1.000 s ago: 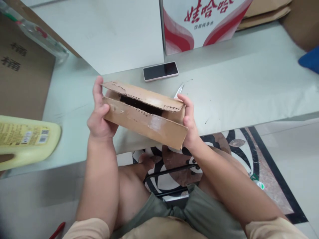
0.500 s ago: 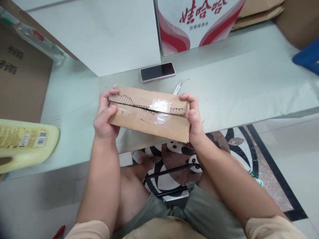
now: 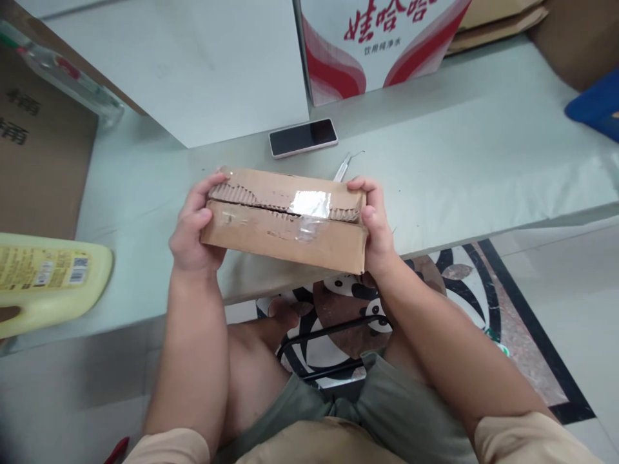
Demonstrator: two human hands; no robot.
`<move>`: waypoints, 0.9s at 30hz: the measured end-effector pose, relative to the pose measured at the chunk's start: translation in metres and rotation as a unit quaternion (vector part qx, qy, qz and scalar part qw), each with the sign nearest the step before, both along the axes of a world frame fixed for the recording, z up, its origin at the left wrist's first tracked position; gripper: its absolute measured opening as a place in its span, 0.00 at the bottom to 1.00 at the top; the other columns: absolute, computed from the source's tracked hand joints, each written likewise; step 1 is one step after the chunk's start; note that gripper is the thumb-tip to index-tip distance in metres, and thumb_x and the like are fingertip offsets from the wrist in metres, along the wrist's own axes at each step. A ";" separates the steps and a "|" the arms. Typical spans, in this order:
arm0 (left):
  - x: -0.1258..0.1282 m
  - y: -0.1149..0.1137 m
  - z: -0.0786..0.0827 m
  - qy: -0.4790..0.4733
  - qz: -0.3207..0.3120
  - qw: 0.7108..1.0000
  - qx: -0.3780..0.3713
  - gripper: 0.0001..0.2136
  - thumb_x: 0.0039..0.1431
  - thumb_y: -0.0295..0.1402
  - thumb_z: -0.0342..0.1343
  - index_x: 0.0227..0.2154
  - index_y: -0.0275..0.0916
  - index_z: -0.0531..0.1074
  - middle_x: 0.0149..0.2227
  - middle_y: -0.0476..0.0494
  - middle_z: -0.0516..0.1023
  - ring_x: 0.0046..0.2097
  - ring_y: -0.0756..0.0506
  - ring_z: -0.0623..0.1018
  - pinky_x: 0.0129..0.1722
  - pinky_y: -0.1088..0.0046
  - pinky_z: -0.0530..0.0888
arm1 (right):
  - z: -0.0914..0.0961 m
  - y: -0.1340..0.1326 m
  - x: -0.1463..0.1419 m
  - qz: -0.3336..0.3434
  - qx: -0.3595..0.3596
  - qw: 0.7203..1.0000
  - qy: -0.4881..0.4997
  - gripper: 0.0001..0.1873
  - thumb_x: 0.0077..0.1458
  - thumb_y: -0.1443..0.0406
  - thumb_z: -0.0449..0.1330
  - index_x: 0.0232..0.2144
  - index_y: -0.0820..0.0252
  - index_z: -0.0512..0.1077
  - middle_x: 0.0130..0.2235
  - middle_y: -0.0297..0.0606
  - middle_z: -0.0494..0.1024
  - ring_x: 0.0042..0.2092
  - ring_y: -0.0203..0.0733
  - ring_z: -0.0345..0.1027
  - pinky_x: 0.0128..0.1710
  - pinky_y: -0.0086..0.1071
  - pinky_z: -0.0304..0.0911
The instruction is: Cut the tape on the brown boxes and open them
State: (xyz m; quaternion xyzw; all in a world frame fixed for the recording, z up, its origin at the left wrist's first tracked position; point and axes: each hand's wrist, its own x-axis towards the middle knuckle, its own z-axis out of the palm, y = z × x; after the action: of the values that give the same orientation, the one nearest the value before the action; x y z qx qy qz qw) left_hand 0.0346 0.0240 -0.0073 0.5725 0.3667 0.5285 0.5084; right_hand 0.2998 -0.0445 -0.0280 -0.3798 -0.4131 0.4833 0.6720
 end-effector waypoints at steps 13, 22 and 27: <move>-0.002 0.002 -0.005 -0.012 0.006 1.000 -0.021 0.23 0.44 0.44 0.66 0.47 0.49 0.83 0.62 0.48 0.78 0.74 0.31 0.64 0.76 0.51 0.58 | -0.001 0.004 0.004 0.003 -0.031 0.999 0.007 0.27 0.45 0.43 0.70 0.40 0.44 0.65 0.43 0.35 0.73 0.53 0.55 0.74 0.51 0.50 0.76; -0.001 -0.002 -0.002 0.053 -0.026 0.998 0.026 0.29 0.44 0.52 0.70 0.52 0.54 0.80 0.70 0.50 0.69 0.78 0.30 0.53 0.77 0.48 0.50 | -0.008 0.007 0.010 0.020 -0.005 1.000 -0.018 0.23 0.47 0.46 0.68 0.42 0.43 0.66 0.42 0.35 0.75 0.50 0.55 0.75 0.51 0.52 0.75; -0.007 0.002 -0.004 0.046 0.026 0.998 0.029 0.18 0.48 0.44 0.63 0.42 0.49 0.83 0.63 0.48 0.78 0.76 0.32 0.58 0.78 0.49 0.49 | -0.019 0.010 0.010 -0.012 -0.028 0.999 -0.040 0.33 0.49 0.37 0.60 0.52 0.42 0.64 0.47 0.36 0.78 0.54 0.56 0.76 0.55 0.54 0.72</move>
State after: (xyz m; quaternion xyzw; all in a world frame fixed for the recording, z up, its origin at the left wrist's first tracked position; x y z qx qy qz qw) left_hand 0.0281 0.0265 -0.0109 0.6006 0.3891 0.5251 0.4606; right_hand 0.3100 -0.0346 -0.0470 -0.4228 -0.4209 0.4711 0.6497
